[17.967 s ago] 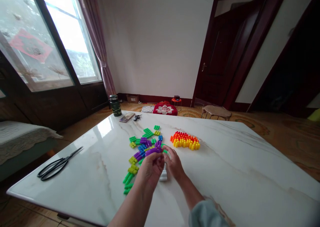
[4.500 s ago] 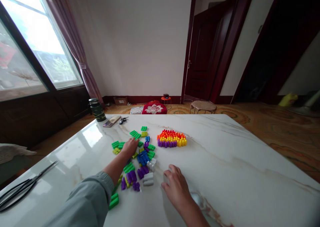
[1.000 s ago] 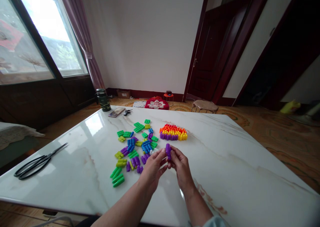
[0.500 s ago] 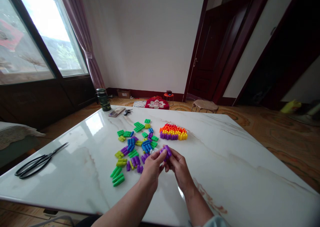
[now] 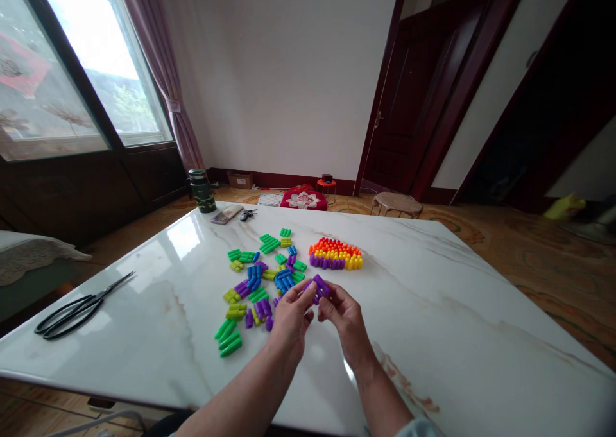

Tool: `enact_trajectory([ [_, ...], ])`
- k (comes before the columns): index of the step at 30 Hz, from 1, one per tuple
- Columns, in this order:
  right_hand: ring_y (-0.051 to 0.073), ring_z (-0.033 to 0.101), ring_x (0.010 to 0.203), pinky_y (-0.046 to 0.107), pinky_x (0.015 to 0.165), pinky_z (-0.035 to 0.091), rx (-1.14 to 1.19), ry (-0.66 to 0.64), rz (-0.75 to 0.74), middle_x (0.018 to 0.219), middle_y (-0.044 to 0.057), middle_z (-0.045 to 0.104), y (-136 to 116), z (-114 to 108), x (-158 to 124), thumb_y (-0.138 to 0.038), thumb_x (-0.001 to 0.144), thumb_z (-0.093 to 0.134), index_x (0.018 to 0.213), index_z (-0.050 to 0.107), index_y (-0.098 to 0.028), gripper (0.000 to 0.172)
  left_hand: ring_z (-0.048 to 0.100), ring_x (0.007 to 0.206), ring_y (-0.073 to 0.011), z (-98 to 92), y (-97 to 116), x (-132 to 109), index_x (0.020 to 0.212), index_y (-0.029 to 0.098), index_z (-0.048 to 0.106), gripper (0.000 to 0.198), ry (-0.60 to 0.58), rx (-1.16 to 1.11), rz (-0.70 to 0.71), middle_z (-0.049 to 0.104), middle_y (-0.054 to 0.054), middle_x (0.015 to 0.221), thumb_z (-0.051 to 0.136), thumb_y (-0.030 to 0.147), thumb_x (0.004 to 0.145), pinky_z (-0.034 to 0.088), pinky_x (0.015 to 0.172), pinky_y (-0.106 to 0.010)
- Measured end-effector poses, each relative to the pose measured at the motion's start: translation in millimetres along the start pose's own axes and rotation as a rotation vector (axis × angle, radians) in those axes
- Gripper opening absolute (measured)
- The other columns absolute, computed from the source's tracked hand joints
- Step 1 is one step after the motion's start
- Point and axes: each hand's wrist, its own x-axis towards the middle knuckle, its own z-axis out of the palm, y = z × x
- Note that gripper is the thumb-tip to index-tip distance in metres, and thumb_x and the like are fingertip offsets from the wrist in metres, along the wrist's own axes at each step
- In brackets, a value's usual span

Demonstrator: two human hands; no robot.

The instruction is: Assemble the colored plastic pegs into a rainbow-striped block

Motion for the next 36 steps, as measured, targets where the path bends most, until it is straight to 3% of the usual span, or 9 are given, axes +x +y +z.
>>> enact_trajectory([
  [6,0.013,0.054,0.071,0.028,0.068,0.05,-0.13,0.06,-0.082,0.091,0.002,0.061,11.8,2.0,-0.6,-0.028,0.066,0.077,0.127,0.052,-0.024,0.066,0.046,0.047,-0.0029,-0.3,-2.1,1.0,0.086,0.015,0.065,0.046,-0.03,-0.056,-0.017,0.053,0.007,0.055,0.088,0.035,0.051,0.038,0.05,-0.016],
  [10,0.015,0.057,0.073,0.03,0.068,0.051,-0.185,0.102,-0.133,0.094,0.004,0.064,12.5,2.2,-1.8,-0.029,0.072,0.072,0.129,0.051,-0.024,0.061,0.048,0.048,-0.0039,0.6,-5.5,0.1,0.072,0.014,0.06,0.038,-0.065,-0.038,-0.052,0.052,0.006,0.054,0.085,0.038,0.055,0.041,0.051,-0.016],
  [17,0.02,0.057,0.098,0.028,0.068,0.052,-0.357,0.149,-0.331,0.125,0.009,0.052,3.6,1.1,-5.1,-0.029,0.076,0.066,0.118,0.059,-0.025,0.042,0.058,0.063,-0.011,-0.6,-12.1,2.0,0.085,0.015,0.062,0.038,-0.096,0.038,-0.083,0.061,0.0,0.07,0.078,0.043,0.065,0.045,0.063,-0.023],
  [22,0.018,0.06,0.088,0.029,0.068,0.05,-0.409,0.356,-0.319,0.111,0.009,0.061,7.5,-16.4,9.5,-0.034,0.077,0.064,0.116,0.055,-0.02,0.043,0.059,0.078,-0.0115,3.4,-10.0,-3.5,0.104,0.019,0.06,0.029,0.057,0.051,-0.134,0.062,-0.007,0.109,0.062,0.036,0.081,0.042,0.063,-0.022],
  [26,0.019,0.061,0.073,0.031,0.064,0.048,-0.617,0.615,-0.201,0.088,0.006,0.065,32.9,-57.1,42.3,-0.039,0.068,0.066,0.108,0.056,-0.016,0.048,0.058,0.076,-0.011,8.8,-8.4,-8.9,0.105,0.019,0.059,0.025,0.02,0.053,-0.195,0.06,-0.008,0.115,0.058,0.029,0.082,0.04,0.062,-0.021],
  [29,0.02,0.059,0.066,0.033,0.067,0.047,-0.859,0.666,-0.065,0.074,0.004,0.063,56.1,-85.2,66.6,-0.033,0.059,0.067,0.088,0.059,-0.017,0.035,0.058,0.072,-0.0101,10.6,-11.1,-12.0,0.103,0.019,0.06,0.023,-0.004,0.054,-0.25,0.06,-0.008,0.115,0.058,0.026,0.081,0.039,0.059,-0.02],
  [36,0.024,0.057,0.075,0.035,0.075,0.044,-0.988,0.703,-0.178,0.072,0.007,0.061,81.8,-100.4,107.5,-0.03,0.058,0.067,0.08,0.06,-0.016,0.027,0.059,0.071,-0.0108,9.0,-17.7,-16.9,0.098,0.021,0.063,0.026,-0.105,0.075,-0.292,0.062,-0.008,0.111,0.066,0.029,0.073,0.038,0.059,-0.021],
])
